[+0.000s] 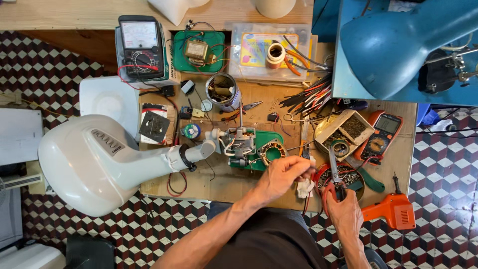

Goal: The person works on a small motor assembly at a cluttered workbench. They use a heat gun to apply heat to the motor, then manipulate wires and components with their hands and pliers. The person repeatedly heats and adjusts the motor throughout the clip.

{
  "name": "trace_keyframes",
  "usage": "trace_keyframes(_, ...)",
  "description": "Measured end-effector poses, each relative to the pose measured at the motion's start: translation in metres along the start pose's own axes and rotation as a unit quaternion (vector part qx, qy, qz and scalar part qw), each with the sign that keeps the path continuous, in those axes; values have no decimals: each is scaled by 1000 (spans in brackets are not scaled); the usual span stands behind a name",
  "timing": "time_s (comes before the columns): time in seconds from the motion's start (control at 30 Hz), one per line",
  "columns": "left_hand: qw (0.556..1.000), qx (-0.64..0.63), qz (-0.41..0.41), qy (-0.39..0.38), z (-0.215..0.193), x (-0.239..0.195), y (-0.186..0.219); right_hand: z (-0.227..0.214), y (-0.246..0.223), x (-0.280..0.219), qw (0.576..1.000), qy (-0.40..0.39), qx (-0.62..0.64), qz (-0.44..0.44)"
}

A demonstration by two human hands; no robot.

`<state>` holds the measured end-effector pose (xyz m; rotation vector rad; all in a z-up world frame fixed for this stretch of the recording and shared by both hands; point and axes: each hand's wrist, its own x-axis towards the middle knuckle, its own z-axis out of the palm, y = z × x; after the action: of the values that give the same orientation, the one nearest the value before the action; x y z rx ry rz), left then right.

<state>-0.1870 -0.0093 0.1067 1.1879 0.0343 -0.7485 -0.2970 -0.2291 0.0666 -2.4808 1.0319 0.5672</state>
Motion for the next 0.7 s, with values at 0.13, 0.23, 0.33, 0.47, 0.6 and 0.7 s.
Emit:
trace_keyframes(0.13, 994, -90, -55, 37, 2, -43, 2, 1, 6, -2, 980, 82, -86, -159)
trace_keyframes(0.23, 973, -171, -133, 79, -15, -63, 8, -24, -26, -24, 988, -3, 89, -127)
trace_keyframes(0.33, 945, -275, -158, 77, -32, -82, 14, -37, -86, -69, 881, -150, 443, -77)
trace_keyframes(0.47, 934, -329, -131, 54, -49, -95, 17, -24, -159, -125, 814, -144, 523, -206)
trace_keyframes(0.6, 932, -337, -121, 56, -69, -112, 15, -5, -183, -153, 811, -75, 538, -215)
trace_keyframes(0.7, 948, -288, -119, 55, -82, -119, 20, 9, -185, -159, 808, -73, 539, -228)
